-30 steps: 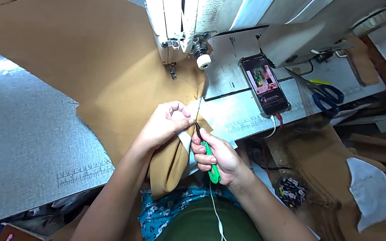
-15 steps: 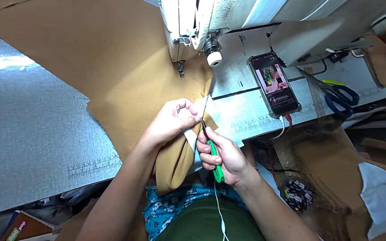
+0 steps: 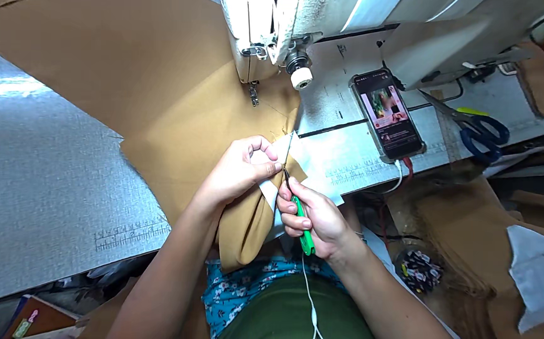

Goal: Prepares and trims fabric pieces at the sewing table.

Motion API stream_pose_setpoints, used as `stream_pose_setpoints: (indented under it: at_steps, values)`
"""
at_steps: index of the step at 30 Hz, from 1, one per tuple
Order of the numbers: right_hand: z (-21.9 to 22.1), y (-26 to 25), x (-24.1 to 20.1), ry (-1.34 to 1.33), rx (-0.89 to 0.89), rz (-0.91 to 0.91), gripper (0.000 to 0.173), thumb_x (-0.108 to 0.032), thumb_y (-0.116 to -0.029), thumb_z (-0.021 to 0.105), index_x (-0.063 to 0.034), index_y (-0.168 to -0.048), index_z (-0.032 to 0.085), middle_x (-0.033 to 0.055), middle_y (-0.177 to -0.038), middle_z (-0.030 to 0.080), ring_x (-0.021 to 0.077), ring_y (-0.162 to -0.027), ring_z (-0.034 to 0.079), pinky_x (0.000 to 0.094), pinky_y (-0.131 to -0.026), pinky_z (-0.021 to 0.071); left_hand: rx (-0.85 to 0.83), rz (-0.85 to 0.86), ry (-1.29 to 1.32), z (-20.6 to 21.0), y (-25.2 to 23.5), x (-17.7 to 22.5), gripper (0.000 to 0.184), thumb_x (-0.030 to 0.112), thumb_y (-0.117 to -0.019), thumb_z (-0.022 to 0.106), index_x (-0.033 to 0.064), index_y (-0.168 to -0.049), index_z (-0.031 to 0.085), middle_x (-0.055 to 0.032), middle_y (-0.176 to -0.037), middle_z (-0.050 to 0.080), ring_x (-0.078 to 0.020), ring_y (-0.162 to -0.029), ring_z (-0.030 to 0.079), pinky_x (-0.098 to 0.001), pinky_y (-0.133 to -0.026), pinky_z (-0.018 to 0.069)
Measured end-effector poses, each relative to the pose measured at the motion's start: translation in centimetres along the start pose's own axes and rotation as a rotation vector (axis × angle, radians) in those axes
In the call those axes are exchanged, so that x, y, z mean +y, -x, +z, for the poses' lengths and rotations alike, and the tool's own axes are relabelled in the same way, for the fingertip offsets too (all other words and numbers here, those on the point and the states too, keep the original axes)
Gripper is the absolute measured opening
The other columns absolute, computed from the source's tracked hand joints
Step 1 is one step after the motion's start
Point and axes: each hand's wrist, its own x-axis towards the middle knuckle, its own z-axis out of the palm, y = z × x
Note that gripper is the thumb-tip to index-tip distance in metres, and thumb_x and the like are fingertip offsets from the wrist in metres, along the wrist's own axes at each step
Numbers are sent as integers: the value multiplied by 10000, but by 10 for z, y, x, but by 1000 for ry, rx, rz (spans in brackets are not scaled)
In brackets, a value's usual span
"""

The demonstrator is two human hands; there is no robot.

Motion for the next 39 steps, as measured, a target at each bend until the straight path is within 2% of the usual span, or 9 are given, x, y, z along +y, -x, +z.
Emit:
stream_pose_setpoints:
  at_steps: [5, 7, 9, 10, 15, 25, 30, 33, 39]
  values:
    - [-6, 9, -1, 335, -30, -159, 414, -240, -1133, 212, -108, -868, 501, -80, -619, 430, -49, -438, 347, 81, -427, 318, -13, 14, 40, -1, -1, -1, 141, -71, -904, 660, 66, -924, 630, -33, -698, 637, -40, -534, 573, -149, -456, 444]
    - [-7, 14, 0, 810, 244, -543, 180, -222, -1048, 472, -125, -969, 602, -89, -626, 460, -36, -496, 400, 131, -478, 350, -11, 10, 48, -1, -1, -1, 149, -73, -902, 659, 72, -918, 626, -22, -699, 636, -29, -537, 570, -143, -460, 445]
    - [-10, 10, -9, 1129, 509, -746, 429, -336, -945, 700, -45, -1246, 604, 13, -718, 566, 98, -594, 516, 304, -556, 452, -12, 3, 48, -2, 0, -2, 145, -72, -905, 656, 69, -921, 623, -25, -698, 633, -31, -536, 566, -145, -457, 439]
    - [-11, 5, -16, 1192, 540, -735, 520, -345, -927, 745, -21, -1302, 587, 54, -748, 598, 141, -611, 532, 349, -571, 467, -12, 2, 47, -2, -1, -2, 142, -70, -909, 657, 67, -923, 623, -28, -697, 635, -33, -535, 567, -148, -456, 438]
    - [-8, -15, -37, 1316, 506, -534, 171, -191, -996, 681, -26, -952, 678, 79, -682, 587, 189, -596, 560, 393, -559, 453, -11, 0, 106, -4, -4, -6, 170, -92, -904, 642, 76, -908, 614, -20, -688, 636, -39, -531, 570, -155, -469, 460]
    - [-22, 8, -42, 1542, 714, -403, 466, -323, -921, 785, -23, -1228, 603, 200, -850, 685, 390, -800, 683, 582, -703, 524, 34, -9, 160, -4, -4, -6, 151, -54, -932, 575, 97, -941, 582, -10, -655, 584, -33, -496, 523, -156, -440, 420]
    - [-33, 31, -35, 1538, 659, -435, 614, -328, -934, 756, 5, -1386, 507, 196, -886, 681, 363, -823, 670, 551, -762, 530, 118, 151, -504, 27, 7, 3, 423, 174, -920, 750, 58, -1280, 562, -98, -950, 708, -202, -792, 697, -418, -698, 580]
    - [-39, 48, -31, 1503, 635, -565, 426, -243, -970, 690, 48, -1265, 588, 188, -959, 666, 290, -835, 643, 460, -766, 530, 207, 389, -803, 57, 27, 10, 574, 361, -942, 668, -8, -1374, 581, -163, -1141, 732, -356, -1035, 711, -568, -869, 553]
    - [-58, 71, -19, 1149, 522, -914, 368, -286, -986, 625, 25, -1179, 589, 7, -866, 632, -50, -607, 574, 105, -557, 510, 202, 527, -481, 90, 43, 6, 399, 317, -1028, 557, -18, -1206, 681, -130, -1109, 729, -164, -1048, 685, -283, -939, 536]
